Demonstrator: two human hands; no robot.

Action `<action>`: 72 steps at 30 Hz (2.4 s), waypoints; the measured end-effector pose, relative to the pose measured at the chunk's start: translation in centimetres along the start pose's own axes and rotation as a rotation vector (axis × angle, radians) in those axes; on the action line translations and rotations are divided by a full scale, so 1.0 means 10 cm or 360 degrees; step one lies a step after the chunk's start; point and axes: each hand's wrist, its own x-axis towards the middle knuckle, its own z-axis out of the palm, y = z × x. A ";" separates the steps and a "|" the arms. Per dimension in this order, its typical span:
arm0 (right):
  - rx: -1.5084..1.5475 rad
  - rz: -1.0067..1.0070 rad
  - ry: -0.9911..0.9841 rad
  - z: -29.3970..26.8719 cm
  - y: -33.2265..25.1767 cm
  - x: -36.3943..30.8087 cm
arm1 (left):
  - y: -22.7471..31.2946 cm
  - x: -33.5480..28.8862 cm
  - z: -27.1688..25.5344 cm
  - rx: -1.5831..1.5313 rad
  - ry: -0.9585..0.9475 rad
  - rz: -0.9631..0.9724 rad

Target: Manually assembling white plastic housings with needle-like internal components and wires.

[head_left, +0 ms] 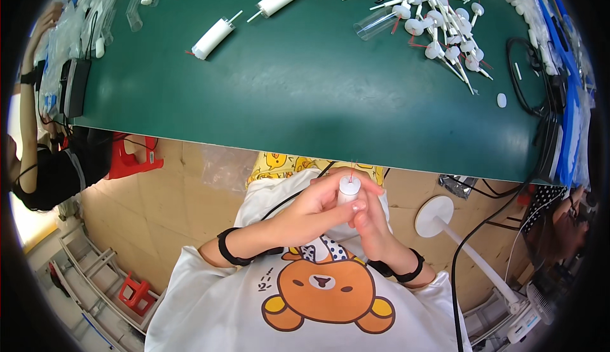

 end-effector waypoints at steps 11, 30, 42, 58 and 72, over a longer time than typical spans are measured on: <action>0.0983 0.0687 0.0069 -0.02 -0.22 0.19 | -0.19 0.05 -0.01 -0.0725 0.0033 -0.0352; 0.0799 0.0464 0.0376 0.11 -0.09 0.36 | -0.32 0.06 -0.04 -0.0261 0.0329 -0.0582; 0.0713 0.0794 0.0025 -0.15 -0.23 0.43 | -0.18 0.16 0.20 -0.0048 0.0581 -0.0315; 0.0826 0.0657 0.0003 -0.12 -0.31 0.35 | -0.18 -0.01 -0.19 -0.0021 0.0034 -0.0216; 0.0815 0.0459 0.0218 0.14 0.09 0.30 | -0.25 0.07 0.21 -0.0062 0.0860 -0.0105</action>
